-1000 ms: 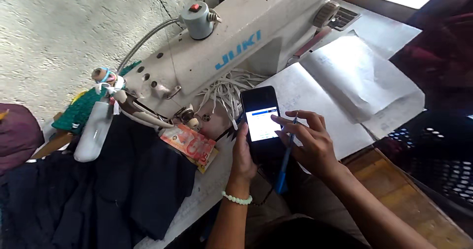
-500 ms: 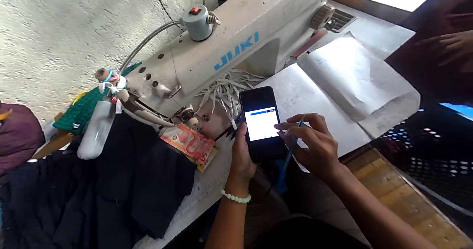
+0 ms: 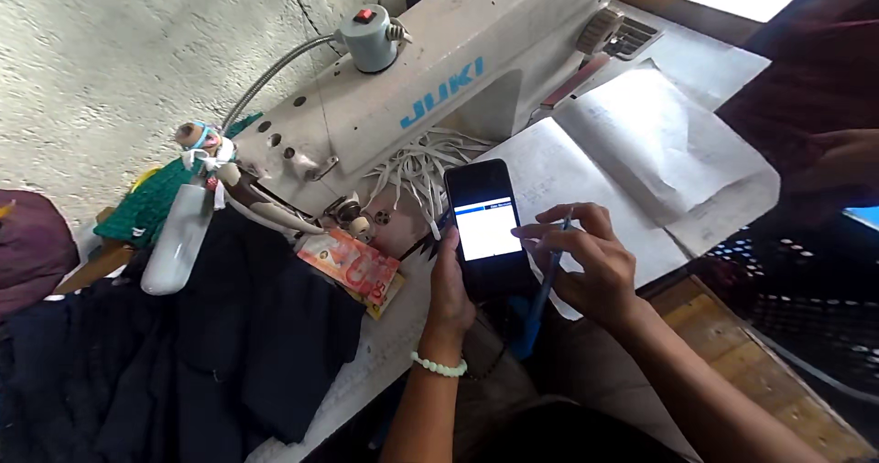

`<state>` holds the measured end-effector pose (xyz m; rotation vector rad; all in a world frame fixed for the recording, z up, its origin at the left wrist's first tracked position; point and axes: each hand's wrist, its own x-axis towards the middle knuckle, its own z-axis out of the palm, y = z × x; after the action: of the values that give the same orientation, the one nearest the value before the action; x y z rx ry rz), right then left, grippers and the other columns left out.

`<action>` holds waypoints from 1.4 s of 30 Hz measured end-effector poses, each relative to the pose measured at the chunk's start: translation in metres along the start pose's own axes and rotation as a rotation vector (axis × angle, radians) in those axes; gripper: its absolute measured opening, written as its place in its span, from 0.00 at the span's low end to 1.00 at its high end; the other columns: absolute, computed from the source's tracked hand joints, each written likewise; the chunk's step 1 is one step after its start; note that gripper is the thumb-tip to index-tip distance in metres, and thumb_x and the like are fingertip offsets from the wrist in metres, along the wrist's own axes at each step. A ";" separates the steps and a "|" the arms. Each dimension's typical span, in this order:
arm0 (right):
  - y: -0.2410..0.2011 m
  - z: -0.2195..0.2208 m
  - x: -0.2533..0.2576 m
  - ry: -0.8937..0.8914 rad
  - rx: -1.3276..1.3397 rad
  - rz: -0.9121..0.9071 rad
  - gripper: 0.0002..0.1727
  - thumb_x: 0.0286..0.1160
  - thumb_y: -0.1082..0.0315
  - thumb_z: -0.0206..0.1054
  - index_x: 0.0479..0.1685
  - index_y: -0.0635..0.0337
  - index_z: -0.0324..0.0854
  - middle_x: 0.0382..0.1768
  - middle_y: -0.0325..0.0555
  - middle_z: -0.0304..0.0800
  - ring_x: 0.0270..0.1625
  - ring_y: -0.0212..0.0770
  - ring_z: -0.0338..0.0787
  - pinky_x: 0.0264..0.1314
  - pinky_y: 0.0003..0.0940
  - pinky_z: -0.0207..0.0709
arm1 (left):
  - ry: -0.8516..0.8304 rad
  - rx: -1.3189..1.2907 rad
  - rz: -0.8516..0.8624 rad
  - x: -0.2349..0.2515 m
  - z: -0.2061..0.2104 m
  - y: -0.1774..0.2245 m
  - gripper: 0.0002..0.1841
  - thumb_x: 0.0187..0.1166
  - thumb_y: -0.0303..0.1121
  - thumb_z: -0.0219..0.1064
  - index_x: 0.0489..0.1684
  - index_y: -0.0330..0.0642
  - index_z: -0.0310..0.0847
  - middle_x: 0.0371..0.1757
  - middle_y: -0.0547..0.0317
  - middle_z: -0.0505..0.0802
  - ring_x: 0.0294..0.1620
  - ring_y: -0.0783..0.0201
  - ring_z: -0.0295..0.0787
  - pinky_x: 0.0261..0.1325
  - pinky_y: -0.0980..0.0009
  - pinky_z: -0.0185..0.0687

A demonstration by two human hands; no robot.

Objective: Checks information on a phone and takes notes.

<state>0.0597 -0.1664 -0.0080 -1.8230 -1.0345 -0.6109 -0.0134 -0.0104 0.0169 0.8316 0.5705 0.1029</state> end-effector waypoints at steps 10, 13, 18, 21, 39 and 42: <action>-0.011 0.006 -0.011 -0.084 -0.134 -0.098 0.06 0.89 0.62 0.59 0.45 0.52 0.76 0.50 0.44 0.97 0.62 0.44 0.87 0.74 0.39 0.64 | -0.007 0.006 0.010 -0.002 -0.001 0.000 0.25 0.96 0.44 0.32 0.68 0.39 0.72 0.48 0.51 0.93 0.50 0.62 0.94 0.53 0.64 0.91; -0.009 0.008 -0.012 -0.078 -0.164 -0.105 0.06 0.88 0.62 0.59 0.45 0.52 0.77 0.50 0.43 0.97 0.62 0.44 0.87 0.73 0.40 0.64 | -0.006 0.011 0.017 -0.001 0.000 0.000 0.25 0.96 0.44 0.32 0.69 0.39 0.71 0.49 0.51 0.92 0.51 0.62 0.93 0.54 0.64 0.90; -0.012 0.012 -0.011 -0.081 -0.160 -0.100 0.05 0.88 0.63 0.59 0.45 0.52 0.77 0.51 0.43 0.97 0.62 0.45 0.87 0.74 0.40 0.64 | -0.029 0.014 0.037 -0.001 -0.003 -0.002 0.25 0.96 0.43 0.31 0.70 0.39 0.70 0.49 0.52 0.92 0.50 0.64 0.93 0.54 0.65 0.90; -0.016 0.017 -0.011 -0.078 -0.149 -0.104 0.05 0.88 0.63 0.59 0.45 0.51 0.77 0.49 0.42 0.97 0.61 0.45 0.87 0.73 0.40 0.64 | -0.053 -0.005 0.022 0.000 -0.004 -0.002 0.26 0.95 0.44 0.29 0.68 0.40 0.71 0.48 0.52 0.92 0.49 0.64 0.93 0.51 0.65 0.91; -0.011 0.009 -0.018 -0.040 -0.197 -0.074 0.06 0.88 0.62 0.59 0.44 0.52 0.77 0.50 0.43 0.97 0.62 0.44 0.87 0.73 0.40 0.63 | -0.021 -0.020 0.026 -0.001 -0.001 -0.001 0.26 0.96 0.44 0.30 0.69 0.40 0.72 0.50 0.50 0.93 0.51 0.62 0.94 0.54 0.64 0.91; -0.015 0.014 -0.017 -0.048 -0.183 -0.090 0.05 0.88 0.63 0.59 0.46 0.51 0.77 0.50 0.42 0.97 0.62 0.44 0.87 0.73 0.40 0.64 | -0.008 -0.003 0.038 -0.001 -0.001 -0.001 0.26 0.96 0.43 0.31 0.67 0.38 0.73 0.48 0.51 0.93 0.49 0.63 0.94 0.52 0.65 0.91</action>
<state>0.0378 -0.1571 -0.0207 -1.9658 -1.1286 -0.7400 -0.0151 -0.0102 0.0163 0.8394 0.5466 0.1348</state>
